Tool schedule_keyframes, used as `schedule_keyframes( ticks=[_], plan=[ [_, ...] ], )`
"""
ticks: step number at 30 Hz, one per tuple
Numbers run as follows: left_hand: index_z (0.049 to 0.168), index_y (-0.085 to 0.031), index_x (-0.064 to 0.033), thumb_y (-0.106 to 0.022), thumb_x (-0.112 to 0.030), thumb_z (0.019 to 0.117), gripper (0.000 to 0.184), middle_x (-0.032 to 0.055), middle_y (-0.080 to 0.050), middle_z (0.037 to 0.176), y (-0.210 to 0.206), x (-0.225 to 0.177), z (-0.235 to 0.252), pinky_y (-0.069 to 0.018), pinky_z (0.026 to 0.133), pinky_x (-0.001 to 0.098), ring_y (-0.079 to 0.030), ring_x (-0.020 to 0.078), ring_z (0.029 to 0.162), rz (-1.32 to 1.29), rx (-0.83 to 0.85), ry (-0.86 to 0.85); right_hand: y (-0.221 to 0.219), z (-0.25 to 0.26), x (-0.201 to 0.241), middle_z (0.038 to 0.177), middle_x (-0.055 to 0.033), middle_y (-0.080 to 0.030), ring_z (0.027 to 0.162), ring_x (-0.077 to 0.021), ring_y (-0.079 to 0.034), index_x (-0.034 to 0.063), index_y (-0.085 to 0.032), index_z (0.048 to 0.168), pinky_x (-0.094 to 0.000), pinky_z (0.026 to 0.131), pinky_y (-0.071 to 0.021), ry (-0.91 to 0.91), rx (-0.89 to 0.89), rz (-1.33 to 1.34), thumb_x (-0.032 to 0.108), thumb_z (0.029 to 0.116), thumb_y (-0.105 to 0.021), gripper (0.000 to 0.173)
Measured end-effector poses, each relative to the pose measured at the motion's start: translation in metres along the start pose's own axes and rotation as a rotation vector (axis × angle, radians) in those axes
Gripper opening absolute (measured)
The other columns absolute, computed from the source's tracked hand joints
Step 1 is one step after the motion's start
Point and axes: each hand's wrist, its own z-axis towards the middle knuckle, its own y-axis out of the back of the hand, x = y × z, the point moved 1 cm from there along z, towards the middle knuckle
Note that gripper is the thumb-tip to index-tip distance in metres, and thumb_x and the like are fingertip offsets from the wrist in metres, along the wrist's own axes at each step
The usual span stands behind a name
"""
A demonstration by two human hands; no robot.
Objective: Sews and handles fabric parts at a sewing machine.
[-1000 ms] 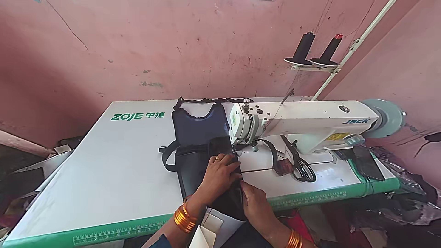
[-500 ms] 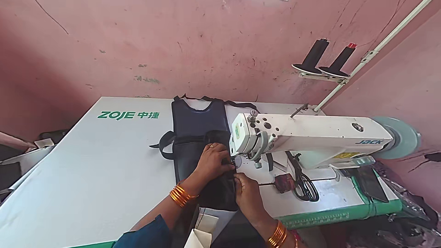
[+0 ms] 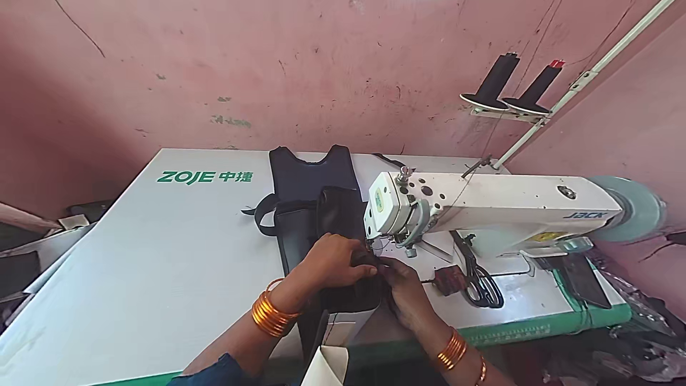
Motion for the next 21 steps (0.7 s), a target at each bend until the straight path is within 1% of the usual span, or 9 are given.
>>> schedule_keyframes(
  ticks=[1,2,5,7,11,13,15,17,21],
  plan=[
    [0.132,-0.068,-0.0122,-0.06,-0.053,0.0983,0.054,0.0165,-0.073,0.103,-0.001,0.001,-0.001,-0.0464,0.095,0.0575,-0.067,0.034,0.099,-0.001,0.022,0.038,0.0,-0.012,-0.004,0.084,-0.0085,-0.071,0.062,-0.0101,-0.064,-0.0041,-0.067,0.114,-0.0249,0.054,-0.0535,-0.05,-0.008,0.079,-0.001,0.1014,-0.055,0.018],
    [0.131,-0.069,-0.0121,-0.063,-0.044,0.0964,0.047,0.0176,-0.072,0.106,-0.004,0.002,-0.002,-0.0467,0.093,0.0582,-0.067,0.0352,0.101,-0.016,0.011,0.051,0.001,-0.025,-0.008,0.084,-0.0088,-0.071,0.059,-0.0111,-0.064,-0.0045,-0.067,0.114,-0.0259,0.051,-0.0537,-0.07,0.002,0.105,-0.003,0.1004,-0.054,0.019],
    [0.115,-0.073,-0.0042,-0.066,-0.018,0.0886,0.03,0.0169,-0.063,0.124,-0.025,0.006,-0.008,-0.0436,0.104,0.0549,-0.058,0.034,0.119,-0.118,-0.147,-0.057,0.003,-0.05,-0.019,0.09,-0.0107,-0.074,0.069,-0.0152,-0.071,-0.0059,-0.069,0.113,-0.0299,0.062,-0.0612,-0.048,0.013,0.141,-0.008,0.098,-0.054,0.021],
    [0.1,-0.073,-0.0011,-0.062,-0.007,0.0858,0.019,0.0167,-0.07,0.112,-0.046,0.011,-0.01,-0.0404,0.105,0.0569,-0.064,0.0334,0.114,-0.136,-0.301,-0.243,0.003,-0.054,-0.018,0.089,-0.0105,-0.074,0.07,-0.0155,-0.071,-0.0048,-0.07,0.112,-0.0308,0.062,-0.0614,-0.029,-0.003,0.141,0.002,0.1033,-0.053,0.02],
    [0.105,-0.08,-0.0116,-0.062,-0.02,0.0917,0.024,0.0115,-0.07,0.092,-0.063,0.013,-0.01,-0.0373,0.1,0.0565,-0.064,0.029,0.099,-0.061,-0.404,-0.377,0.001,-0.055,-0.015,0.077,-0.0073,-0.07,0.051,-0.0112,-0.06,-0.0004,-0.07,0.116,-0.0261,0.045,-0.0514,-0.004,0.003,-0.004,0.013,0.1043,-0.058,0.021],
    [0.099,-0.082,-0.0124,-0.062,-0.012,0.0887,0.023,0.0095,-0.066,0.082,-0.074,0.014,-0.008,-0.0405,0.098,0.0537,-0.064,0.028,0.091,0.003,-0.501,-0.487,0.003,-0.055,-0.014,0.089,-0.0087,-0.074,0.064,-0.0112,-0.068,-0.0004,-0.066,0.127,-0.0264,0.057,-0.0566,-0.017,0.021,-0.105,0.004,0.1016,-0.058,0.027],
    [0.098,-0.081,-0.0102,-0.059,-0.005,0.0881,0.025,0.0088,-0.065,0.08,-0.081,0.013,-0.01,-0.0467,0.097,0.0473,-0.065,0.0273,0.089,0.046,-0.576,-0.575,0.004,-0.056,-0.014,0.111,-0.0123,-0.074,0.091,-0.0125,-0.072,-0.0017,-0.059,0.138,-0.028,0.083,-0.0585,0.009,0.042,-0.225,-0.002,0.0991,-0.057,0.039],
    [0.097,-0.081,-0.008,-0.058,-0.003,0.0878,0.026,0.0095,-0.066,0.081,-0.087,0.009,-0.011,-0.0493,0.094,0.0436,-0.064,0.028,0.089,0.084,-0.593,-0.588,0.003,-0.064,-0.017,0.123,-0.0186,-0.071,0.103,-0.0192,-0.072,-0.0063,-0.051,0.145,-0.0329,0.093,-0.0558,0.146,0.037,-0.444,0.0,0.1005,-0.054,0.045],
    [0.086,-0.077,-0.0037,-0.056,-0.01,0.0883,0.022,0.0103,-0.065,0.083,-0.093,-0.001,-0.012,-0.0484,0.099,0.0457,-0.065,0.0304,0.094,0.169,-0.547,-0.528,-0.003,-0.075,-0.035,0.095,-0.0229,-0.076,0.082,-0.0333,-0.076,-0.0141,-0.066,0.125,-0.0437,0.076,-0.0618,0.653,-0.117,-0.826,-0.007,0.0889,-0.056,0.038]
  ],
)
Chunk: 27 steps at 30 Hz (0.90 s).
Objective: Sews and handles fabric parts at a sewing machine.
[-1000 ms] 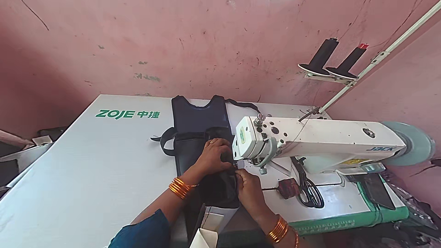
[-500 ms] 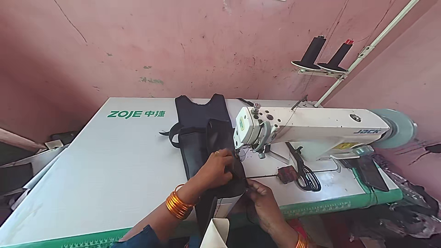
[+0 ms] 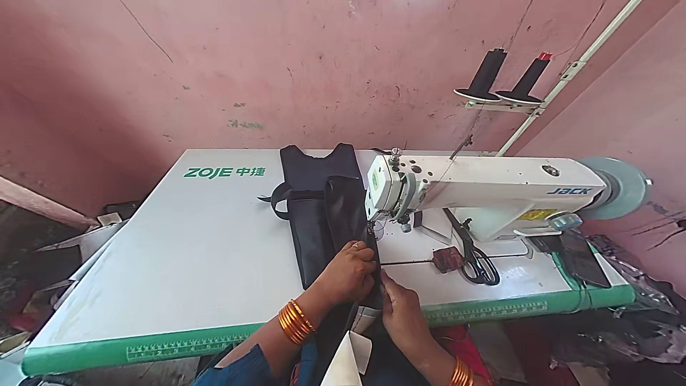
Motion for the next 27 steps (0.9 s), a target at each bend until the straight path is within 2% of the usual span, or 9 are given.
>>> schedule_keyframes(
  ticks=[2,4,6,7,8,12,19,24,27],
  plan=[
    [0.074,-0.07,-0.004,-0.057,-0.021,0.0936,0.029,0.0093,-0.064,0.077,-0.005,-0.001,0.001,-0.0505,0.092,0.0419,-0.065,0.0285,0.089,0.002,-0.059,0.06,0.002,-0.001,0.001,0.083,-0.0204,-0.074,0.073,-0.0329,-0.075,-0.0122,-0.07,0.116,-0.0438,0.068,-0.0613,0.057,0.046,-0.104,-0.009,0.0829,-0.058,0.035],
    [0.077,-0.069,-0.0049,-0.063,-0.035,0.0984,0.037,0.0096,-0.064,0.08,-0.008,-0.003,0.002,-0.0512,0.088,0.0399,-0.065,0.0275,0.089,0.007,-0.108,0.147,0.005,0.0,0.003,0.077,-0.018,-0.071,0.069,-0.0315,-0.073,-0.0087,-0.072,0.107,-0.043,0.065,-0.0599,0.06,0.115,-0.146,-0.008,0.0823,-0.059,0.027],
    [0.1,-0.079,-0.0103,-0.065,-0.038,0.097,0.031,0.009,-0.072,0.103,-0.008,-0.003,0.003,-0.052,0.096,0.0441,-0.067,0.0286,0.104,0.069,-0.095,0.162,0.006,0.001,0.002,0.075,-0.0177,-0.07,0.068,-0.0313,-0.072,-0.0078,-0.072,0.102,-0.0432,0.063,-0.0594,0.066,0.121,-0.131,-0.007,0.082,-0.059,0.024],
    [0.103,-0.08,-0.0134,-0.063,-0.038,0.0984,0.03,0.0073,-0.074,0.117,-0.009,-0.004,0.003,-0.0499,0.102,0.0465,-0.067,0.0286,0.113,0.102,-0.076,0.145,0.007,0.001,0.001,0.075,-0.0177,-0.07,0.068,-0.0313,-0.072,-0.0074,-0.072,0.099,-0.0435,0.063,-0.0591,0.058,0.125,-0.112,-0.007,0.0824,-0.059,0.021],
    [0.101,-0.08,-0.0142,-0.062,-0.037,0.0994,0.029,0.0051,-0.074,0.12,-0.009,-0.003,0.001,-0.048,0.105,0.0471,-0.066,0.0274,0.117,0.116,-0.064,0.126,0.007,0.001,0.001,0.075,-0.0176,-0.07,0.069,-0.031,-0.072,-0.007,-0.072,0.098,-0.0437,0.064,-0.0591,0.042,0.131,-0.086,-0.006,0.0835,-0.058,0.021],
    [0.088,-0.078,-0.015,-0.062,-0.037,0.0988,0.03,-0.0008,-0.077,0.095,-0.009,0.004,0.003,-0.0475,0.104,0.0408,-0.069,0.0211,0.105,0.128,-0.106,0.085,0.008,0.008,-0.001,0.076,-0.0155,-0.07,0.071,-0.0267,-0.071,-0.0049,-0.072,0.096,-0.0419,0.067,-0.0576,-0.048,0.137,0.029,-0.002,0.09,-0.055,0.019],
    [0.092,-0.08,-0.0151,-0.064,-0.035,0.098,0.026,0.0034,-0.075,0.102,-0.005,0.027,0.018,-0.0464,0.107,0.045,-0.069,0.0241,0.109,0.115,-0.09,0.132,0.002,0.039,-0.01,0.072,-0.0135,-0.068,0.066,-0.0216,-0.068,-0.0041,-0.072,0.092,-0.036,0.063,-0.0549,-0.085,0.113,0.107,0.0,0.0918,-0.056,0.017],
    [0.087,-0.074,-0.0064,-0.066,-0.034,0.0972,0.031,0.011,-0.072,0.095,-0.001,0.044,0.036,-0.043,0.109,0.0488,-0.068,0.03,0.108,0.072,-0.064,0.24,0.014,0.078,-0.008,0.098,-0.0125,-0.074,0.086,-0.0161,-0.071,-0.002,-0.066,0.117,-0.0325,0.082,-0.0563,-0.434,0.406,0.295,0.01,0.0979,-0.066,0.023],
    [0.086,-0.072,-0.0023,-0.068,-0.035,0.0962,0.034,0.0133,-0.072,0.095,0.002,0.051,0.043,-0.0423,0.111,0.0493,-0.067,0.0319,0.108,0.052,-0.061,0.281,0.017,0.072,0.001,0.089,-0.017,-0.071,0.08,-0.0251,-0.07,-0.0061,-0.066,0.117,-0.039,0.077,-0.056,-0.342,0.355,0.135,0.007,0.1009,-0.057,0.023]
  ],
)
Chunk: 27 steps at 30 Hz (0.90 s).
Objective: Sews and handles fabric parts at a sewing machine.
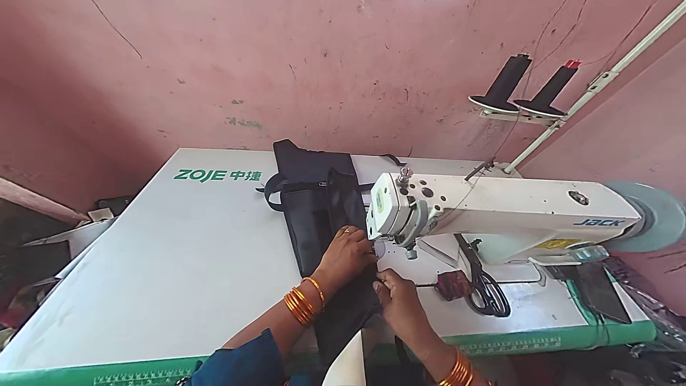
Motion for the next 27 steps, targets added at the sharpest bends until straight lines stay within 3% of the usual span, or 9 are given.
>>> schedule_keyframes(
  ticks=[5,9,13,16,18,20,23,24,27],
  plan=[
    [0.093,-0.073,-0.0002,-0.075,-0.042,0.0899,0.042,0.0155,-0.071,0.109,0.007,0.006,0.009,-0.0369,0.115,0.0497,-0.063,0.0326,0.118,-0.07,0.11,0.086,-0.021,-0.008,-0.018,0.069,-0.0115,-0.066,0.061,-0.0225,-0.066,-0.0056,-0.068,0.101,-0.0371,0.06,-0.0561,0.241,-0.247,-0.118,-0.001,0.0885,-0.062,0.015],
    [0.124,-0.063,-0.0007,-0.084,-0.062,0.0715,0.083,0.0163,-0.057,0.137,0.017,0.012,0.028,-0.0249,0.122,0.0515,-0.047,0.0333,0.137,0.005,0.336,0.209,-0.017,0.006,-0.012,0.074,-0.0141,-0.068,0.069,-0.0267,-0.07,-0.0052,-0.067,0.102,-0.0415,0.067,-0.0576,0.2,-0.182,-0.168,-0.004,0.0866,-0.064,0.016],
    [0.126,-0.062,-0.001,-0.085,-0.065,0.0678,0.089,0.0167,-0.054,0.141,0.016,0.02,0.036,-0.0221,0.123,0.0518,-0.045,0.0337,0.14,0.027,0.32,0.247,-0.012,0.019,-0.009,0.078,-0.0155,-0.068,0.074,-0.0284,-0.07,-0.0055,-0.067,0.102,-0.0428,0.071,-0.0567,0.189,-0.122,-0.174,-0.005,0.0871,-0.062,0.016],
    [0.137,-0.057,0.0016,-0.084,-0.061,0.0709,0.095,0.023,-0.044,0.155,0.019,0.012,0.027,-0.0144,0.126,0.0559,-0.033,0.0401,0.15,0.068,0.201,0.208,-0.01,0.019,-0.01,0.079,-0.0158,-0.069,0.075,-0.0283,-0.07,-0.0055,-0.067,0.102,-0.0427,0.072,-0.0563,0.181,-0.081,-0.157,-0.003,0.0917,-0.059,0.013],
    [0.122,-0.067,0.0047,-0.087,-0.04,0.0763,0.066,0.0266,-0.054,0.146,0.025,-0.008,0.011,-0.0262,0.122,0.058,-0.042,0.0451,0.144,0.052,-0.059,0.156,-0.007,0.022,-0.011,0.078,-0.0146,-0.068,0.074,-0.027,-0.069,-0.0042,-0.067,0.102,-0.0416,0.071,-0.0555,0.174,-0.06,-0.144,0.001,0.0946,-0.057,0.013],
    [0.105,-0.074,-0.0009,-0.081,-0.028,0.0843,0.035,0.0191,-0.068,0.122,0.035,-0.04,-0.011,-0.0464,0.108,0.0511,-0.059,0.038,0.125,-0.052,-0.116,0.245,-0.001,0.024,-0.012,0.082,-0.0157,-0.069,0.078,-0.0277,-0.07,-0.0035,-0.068,0.104,-0.0426,0.074,-0.0551,0.141,-0.008,-0.115,0.006,0.0989,-0.054,0.017],
    [0.124,-0.07,-0.0019,-0.075,-0.04,0.0922,0.05,0.0195,-0.069,0.123,0.061,-0.082,-0.025,-0.0458,0.107,0.0542,-0.062,0.0359,0.12,-0.229,0.487,0.486,0.006,0.029,-0.019,0.093,-0.0146,-0.07,0.085,-0.0194,-0.067,-0.0048,-0.068,0.11,-0.0349,0.08,-0.053,0.047,0.061,0.109,0.007,0.1019,-0.054,0.02],
    [0.125,-0.068,-0.001,-0.072,-0.034,0.094,0.046,0.0208,-0.067,0.124,0.061,-0.091,-0.025,-0.0439,0.107,0.0554,-0.06,0.0374,0.122,-0.178,0.606,0.506,0.007,0.028,-0.022,0.098,-0.0137,-0.07,0.086,-0.0158,-0.066,-0.0056,-0.066,0.116,-0.0314,0.081,-0.0527,-0.015,0.077,0.255,0.006,0.1029,-0.054,0.021],
    [0.102,-0.073,0.0033,-0.059,-0.006,0.0948,0.018,0.0214,-0.07,0.105,0.056,-0.111,-0.028,-0.0503,0.096,0.0514,-0.065,0.038,0.111,0.056,0.426,0.369,0.002,0.002,-0.03,0.08,-0.0086,-0.068,0.055,-0.0114,-0.062,-0.0036,-0.055,0.129,-0.026,0.049,-0.0531,-0.18,0.08,0.681,0.002,0.1022,-0.055,0.027]
  ],
)
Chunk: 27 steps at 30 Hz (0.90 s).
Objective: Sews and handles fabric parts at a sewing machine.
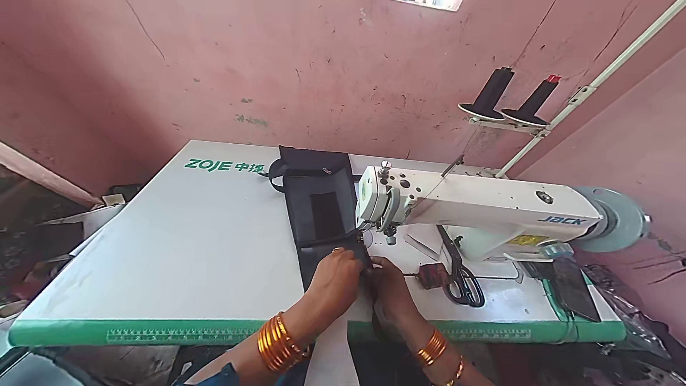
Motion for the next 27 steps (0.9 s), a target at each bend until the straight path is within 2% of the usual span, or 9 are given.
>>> schedule_keyframes(
  ticks=[2,3,7,13,16,19,21,24,27],
  plan=[
    [0.082,-0.073,0.0025,-0.063,0.005,0.086,0.011,0.0174,-0.07,0.084,-0.018,-0.004,-0.006,-0.0577,0.078,0.0451,-0.071,0.0352,0.092,0.15,-0.294,-0.222,-0.006,-0.029,-0.014,0.074,-0.0057,-0.066,0.047,-0.0072,-0.055,-0.0043,-0.052,0.135,-0.0216,0.043,-0.047,0.012,-0.037,0.103,-0.003,0.1004,-0.054,0.035],
    [0.082,-0.073,0.0031,-0.063,0.007,0.0857,0.011,0.0173,-0.069,0.083,-0.034,-0.006,-0.011,-0.0584,0.074,0.0445,-0.071,0.0354,0.089,0.168,-0.325,-0.272,-0.005,-0.041,-0.025,0.075,-0.005,-0.068,0.051,-0.0055,-0.058,-0.0059,-0.054,0.136,-0.02,0.047,-0.0491,0.074,-0.082,0.064,-0.004,0.0988,-0.056,0.038],
    [0.102,-0.079,-0.0011,-0.063,-0.005,0.0857,0.023,0.0114,-0.076,0.097,-0.102,0.0,-0.036,-0.0604,0.083,0.0371,-0.073,0.0286,0.097,0.113,-0.563,-0.258,-0.001,-0.061,-0.057,0.106,-0.0208,-0.076,0.09,-0.0197,-0.076,-0.0147,-0.057,0.136,-0.0314,0.086,-0.0595,0.5,-0.177,-0.312,-0.001,0.0948,-0.059,0.043],
    [0.098,-0.08,-0.0032,-0.059,-0.009,0.0877,0.024,0.0094,-0.078,0.108,-0.123,0.007,-0.048,-0.0557,0.099,0.0362,-0.073,0.0253,0.111,-0.111,-0.76,-0.239,-0.008,-0.08,-0.061,0.089,-0.0205,-0.076,0.076,-0.0302,-0.076,-0.0158,-0.063,0.127,-0.0409,0.073,-0.0622,0.734,-0.168,-0.73,-0.005,0.089,-0.057,0.04],
    [0.097,-0.08,-0.0039,-0.059,-0.008,0.0883,0.024,0.0089,-0.079,0.107,-0.124,0.009,-0.047,-0.0558,0.099,0.0349,-0.073,0.0241,0.11,-0.118,-0.795,-0.259,-0.007,-0.088,-0.065,0.076,-0.0163,-0.072,0.064,-0.0273,-0.073,-0.0127,-0.069,0.118,-0.0397,0.061,-0.0606,0.808,-0.185,-0.814,-0.003,0.0856,-0.057,0.036],
    [0.114,-0.078,-0.0103,-0.058,-0.008,0.0913,0.03,0.008,-0.075,0.116,-0.119,0.005,-0.046,-0.0594,0.09,0.0369,-0.072,0.0253,0.108,-0.064,-0.738,-0.234,-0.006,-0.094,-0.063,0.07,-0.0144,-0.069,0.057,-0.0247,-0.07,-0.0109,-0.072,0.109,-0.0363,0.055,-0.0587,0.896,-0.22,-0.904,-0.001,0.0786,-0.058,0.035],
    [0.105,-0.08,-0.0114,-0.059,-0.008,0.0911,0.025,0.0077,-0.075,0.115,-0.12,0.003,-0.044,-0.0607,0.08,0.0363,-0.072,0.0263,0.103,0.04,-0.722,-0.269,-0.006,-0.097,-0.063,0.071,-0.0137,-0.069,0.059,-0.0246,-0.07,-0.0075,-0.072,0.103,-0.0365,0.055,-0.0585,0.88,-0.186,-0.911,-0.001,0.0782,-0.059,0.029],
    [0.1,-0.08,-0.0077,-0.059,-0.007,0.0889,0.024,0.0079,-0.077,0.112,-0.129,0.001,-0.047,-0.0592,0.09,0.037,-0.072,0.0269,0.106,0.165,-0.719,-0.308,0.004,-0.102,-0.064,0.073,-0.0138,-0.069,0.063,-0.0237,-0.071,-0.0061,-0.072,0.103,-0.0361,0.059,-0.059,0.787,-0.045,-0.794,-0.003,0.0818,-0.057,0.026],
    [0.1,-0.08,-0.0093,-0.057,-0.007,0.0859,0.027,0.0076,-0.076,0.109,-0.133,-0.003,-0.049,-0.0571,0.094,0.0421,-0.071,0.0276,0.108,0.192,-0.734,-0.265,0.04,-0.104,-0.049,0.087,-0.0145,-0.074,0.075,-0.0209,-0.073,-0.005,-0.073,0.112,-0.0344,0.072,-0.0612,0.649,0.088,-0.641,0.002,0.0976,-0.055,0.024]
  ],
)
